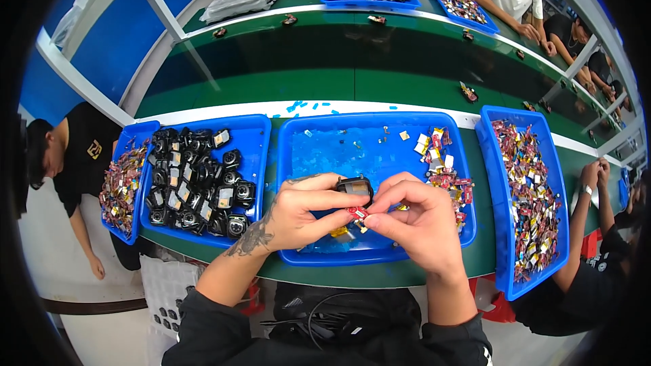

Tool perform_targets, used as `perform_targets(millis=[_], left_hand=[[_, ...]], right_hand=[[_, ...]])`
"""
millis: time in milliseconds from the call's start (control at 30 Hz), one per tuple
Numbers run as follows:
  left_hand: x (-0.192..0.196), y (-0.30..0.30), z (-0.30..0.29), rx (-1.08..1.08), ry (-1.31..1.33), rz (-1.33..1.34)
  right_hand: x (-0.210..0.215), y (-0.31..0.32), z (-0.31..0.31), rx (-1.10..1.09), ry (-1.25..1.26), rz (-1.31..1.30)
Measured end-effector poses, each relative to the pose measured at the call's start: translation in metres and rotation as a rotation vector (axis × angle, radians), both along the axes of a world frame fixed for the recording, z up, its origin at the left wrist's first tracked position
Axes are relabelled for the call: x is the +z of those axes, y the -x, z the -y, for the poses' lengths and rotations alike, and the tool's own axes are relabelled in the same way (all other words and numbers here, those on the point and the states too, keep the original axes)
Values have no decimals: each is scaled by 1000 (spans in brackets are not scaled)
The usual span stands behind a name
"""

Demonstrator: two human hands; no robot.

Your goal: Assembling small electronic components at a factory workbench.

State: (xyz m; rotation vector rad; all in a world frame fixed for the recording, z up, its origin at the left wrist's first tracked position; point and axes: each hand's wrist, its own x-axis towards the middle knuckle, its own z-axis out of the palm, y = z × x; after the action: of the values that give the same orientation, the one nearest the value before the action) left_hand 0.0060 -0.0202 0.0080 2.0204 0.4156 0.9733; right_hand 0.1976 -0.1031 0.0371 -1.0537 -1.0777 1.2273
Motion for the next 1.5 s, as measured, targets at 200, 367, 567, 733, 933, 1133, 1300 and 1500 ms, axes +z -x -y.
perform_targets(millis=[200,367,567,733,933,1133,1300,1500], left_hand=[[3,1,-3,-152,165,-67],[-4,-4,5,-84,403,-77],[-7,-8,7,-82,662,71],[-5,-10,7,-113,748,120],[-9,-16,9,-116,730,179],[-8,-12,12,-3,720,185],[-17,-19,11,132,596,143],[16,84,-10,473,-300,-634]], right_hand=[[-3,-11,0,97,72,-126],[-5,8,5,-29,110,-61],[-18,28,4,-372,-31,212],[-24,27,2,-412,-79,264],[-25,29,-2,-430,-109,368],[-28,35,-15,-405,-102,529],[-27,36,-28,-349,-265,744],[-34,-40,-166,-222,-180,702]])
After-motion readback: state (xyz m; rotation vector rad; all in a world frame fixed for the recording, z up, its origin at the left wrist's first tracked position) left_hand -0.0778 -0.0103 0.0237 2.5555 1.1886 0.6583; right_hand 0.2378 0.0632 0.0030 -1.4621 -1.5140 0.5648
